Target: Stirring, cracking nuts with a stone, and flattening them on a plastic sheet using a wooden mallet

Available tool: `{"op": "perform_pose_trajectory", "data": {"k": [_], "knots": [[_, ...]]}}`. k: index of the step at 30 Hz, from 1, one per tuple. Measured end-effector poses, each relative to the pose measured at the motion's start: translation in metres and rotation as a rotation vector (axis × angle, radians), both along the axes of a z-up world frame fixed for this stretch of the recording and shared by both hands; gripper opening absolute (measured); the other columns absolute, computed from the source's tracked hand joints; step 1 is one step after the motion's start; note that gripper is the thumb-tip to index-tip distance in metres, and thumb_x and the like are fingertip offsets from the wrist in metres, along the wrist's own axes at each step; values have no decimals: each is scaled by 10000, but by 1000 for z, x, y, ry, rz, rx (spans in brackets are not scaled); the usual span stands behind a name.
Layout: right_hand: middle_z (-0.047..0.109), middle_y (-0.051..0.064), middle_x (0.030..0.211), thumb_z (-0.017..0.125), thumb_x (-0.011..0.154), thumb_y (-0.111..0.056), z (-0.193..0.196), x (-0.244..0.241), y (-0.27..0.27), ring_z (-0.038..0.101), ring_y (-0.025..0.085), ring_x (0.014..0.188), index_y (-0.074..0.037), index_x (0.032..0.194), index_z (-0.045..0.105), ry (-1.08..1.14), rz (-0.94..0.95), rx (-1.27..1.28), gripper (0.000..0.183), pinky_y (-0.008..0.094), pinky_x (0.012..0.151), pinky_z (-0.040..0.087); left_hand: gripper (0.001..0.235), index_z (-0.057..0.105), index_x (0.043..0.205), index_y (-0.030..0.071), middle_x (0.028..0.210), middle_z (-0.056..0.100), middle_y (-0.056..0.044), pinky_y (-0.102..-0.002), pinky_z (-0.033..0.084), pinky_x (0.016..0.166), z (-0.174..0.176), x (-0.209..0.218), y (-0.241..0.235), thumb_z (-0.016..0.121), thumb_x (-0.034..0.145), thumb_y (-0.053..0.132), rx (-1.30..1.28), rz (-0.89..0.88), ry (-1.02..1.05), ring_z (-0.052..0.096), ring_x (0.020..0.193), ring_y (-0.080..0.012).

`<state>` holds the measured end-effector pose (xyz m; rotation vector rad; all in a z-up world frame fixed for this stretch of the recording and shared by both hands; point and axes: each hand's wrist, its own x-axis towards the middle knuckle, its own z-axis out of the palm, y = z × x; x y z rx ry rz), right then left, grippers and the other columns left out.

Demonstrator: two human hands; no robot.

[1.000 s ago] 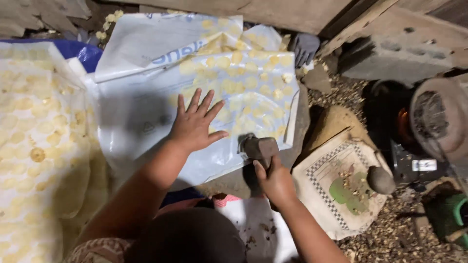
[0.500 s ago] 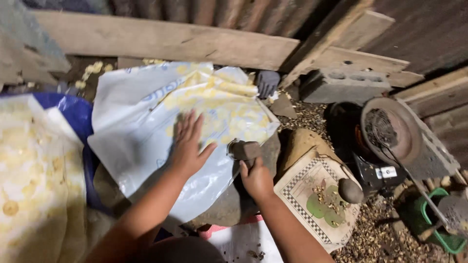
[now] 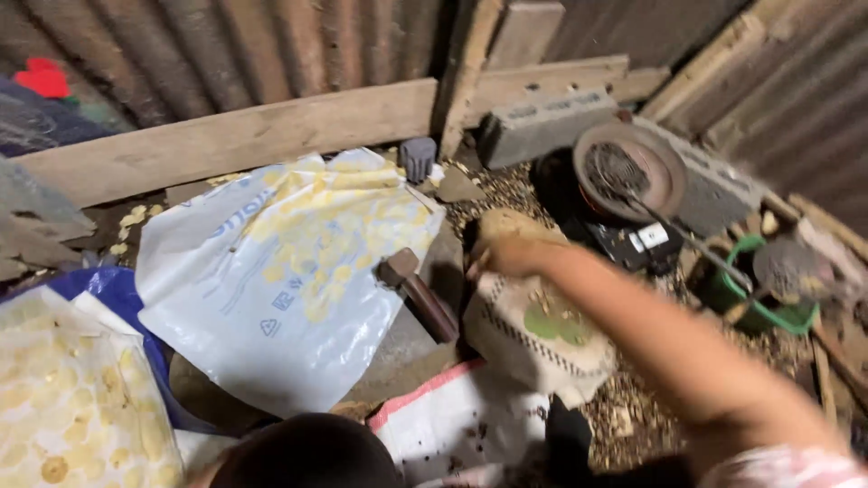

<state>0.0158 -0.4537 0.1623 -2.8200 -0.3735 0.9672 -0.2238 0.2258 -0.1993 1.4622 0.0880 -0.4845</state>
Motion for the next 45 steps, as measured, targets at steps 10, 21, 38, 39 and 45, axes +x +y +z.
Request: {"op": "perform_pose_trajectory", "data": {"k": [10, 21, 38, 39, 45], "knots": [[651, 107, 1120, 530, 1048, -339, 64, -89, -100, 663, 178, 736, -114, 1313, 607, -214, -63, -396, 356, 287, 638, 650, 661, 614, 1408, 145, 1577, 554, -42, -449, 353, 1199, 451, 70, -261, 723, 806, 396, 687, -616, -619, 469, 1501, -207], [569, 115, 1323, 569, 921, -168, -125, -179, -160, 517, 291, 1274, -81, 1248, 562, -575, 39, 118, 338, 467, 1111, 404, 730, 134, 1617, 332, 1714, 116, 74, -483, 209, 1287, 285, 42, -379, 255, 1000, 703, 1528, -1260, -2, 166, 1582, -255], [701, 179, 1131, 466, 1039, -363, -17, -98, -404, 575, 256, 835, -52, 1367, 652, -73, -1149, 424, 489, 376, 743, 431, 665, 713, 1270, 270, 1172, 779, 29, -429, 549, 1006, 71, 68, -393, 744, 806, 744, 1172, -715, -736, 719, 1131, -225], [727, 142, 929, 554, 1038, -123, -24, -100, -405, 470, 132, 472, -40, 1391, 626, 8, -1291, 866, 370, 241, 369, 364, 646, 717, 1270, 299, 1192, 773, 34, -411, 534, 1037, 66, 69, -392, 759, 802, 742, 1156, -738, -668, 699, 1176, -204], [638, 65, 659, 662, 980, -100, -44, -105, -369, 453, 143, 477, -116, 1259, 758, -347, -1240, 548, 296, 276, 446, 365, 559, 206, 1595, 440, 1720, 91, 157, -451, 197, 1261, 243, 91, -468, 331, 1063, 553, 1185, -1471, -241, 161, 1568, -199]]}}
